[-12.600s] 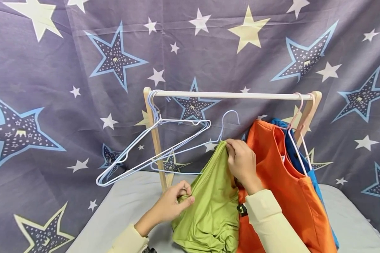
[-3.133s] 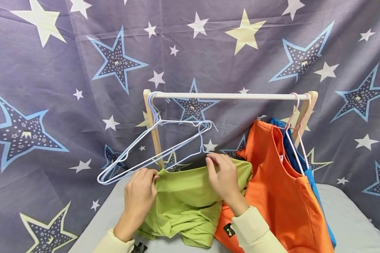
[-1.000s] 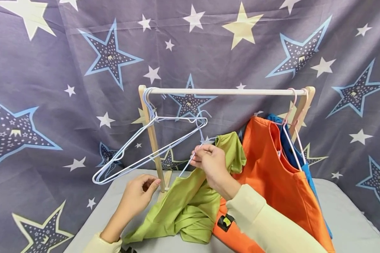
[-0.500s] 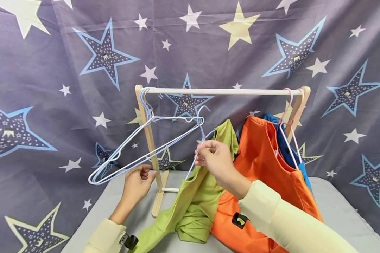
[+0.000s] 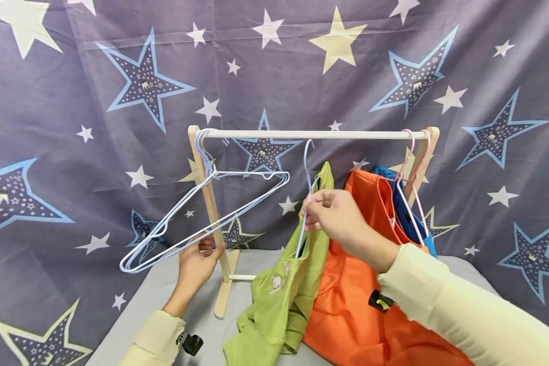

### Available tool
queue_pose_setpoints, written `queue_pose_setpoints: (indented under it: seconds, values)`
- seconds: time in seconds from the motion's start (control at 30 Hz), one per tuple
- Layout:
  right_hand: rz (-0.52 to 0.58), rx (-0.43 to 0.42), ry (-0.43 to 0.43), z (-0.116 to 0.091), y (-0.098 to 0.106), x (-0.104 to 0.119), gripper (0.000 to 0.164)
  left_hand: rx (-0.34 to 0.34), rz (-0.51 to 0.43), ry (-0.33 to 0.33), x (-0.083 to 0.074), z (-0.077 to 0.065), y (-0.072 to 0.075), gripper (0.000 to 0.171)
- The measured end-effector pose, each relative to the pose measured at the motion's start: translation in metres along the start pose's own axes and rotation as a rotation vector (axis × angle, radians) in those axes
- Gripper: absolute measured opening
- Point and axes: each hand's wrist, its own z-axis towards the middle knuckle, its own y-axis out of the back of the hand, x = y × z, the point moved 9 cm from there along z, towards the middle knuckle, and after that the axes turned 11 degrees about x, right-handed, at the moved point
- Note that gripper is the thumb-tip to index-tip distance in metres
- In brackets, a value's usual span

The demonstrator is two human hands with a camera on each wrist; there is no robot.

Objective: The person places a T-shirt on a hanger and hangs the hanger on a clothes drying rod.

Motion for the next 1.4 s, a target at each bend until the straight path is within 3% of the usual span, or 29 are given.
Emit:
queue_pose_setpoints:
  seconds: [0.27, 0.53, 0.77, 1.0, 1.23, 1.4]
  values:
    - [-0.086, 0.048, -0.046, -0.011, 0.027, 0.025, 0.014, -0.033, 0.029, -0.038, -0.008, 0.000, -0.003, 0.023]
    - [-0.156, 0.033, -0.023, -0.023, 0.049, 0.051, 0.021, -0.042, -0.006, -0.045, -0.007, 0.001, -0.005, 0.019]
    - [-0.261, 0.043, -0.060, -0.028, 0.069, 0.056, 0.025, -0.054, -0.007, -0.051, -0.008, -0.002, -0.004, 0.017]
    - [-0.462, 0.066, -0.120, -0.024, 0.091, 0.056, 0.024, -0.069, -0.011, -0.094, -0.012, -0.003, -0.003, 0.016]
    - [-0.674, 0.062, -0.169, -0.021, 0.110, 0.056, 0.027, -0.048, 0.012, -0.071, -0.009, -0.003, -0.003, 0.017]
    - [-0.838, 0.041, -0.143, -0.021, 0.122, 0.062, 0.026, -0.034, 0.008, -0.054, -0.009, -0.003, -0.003, 0.018]
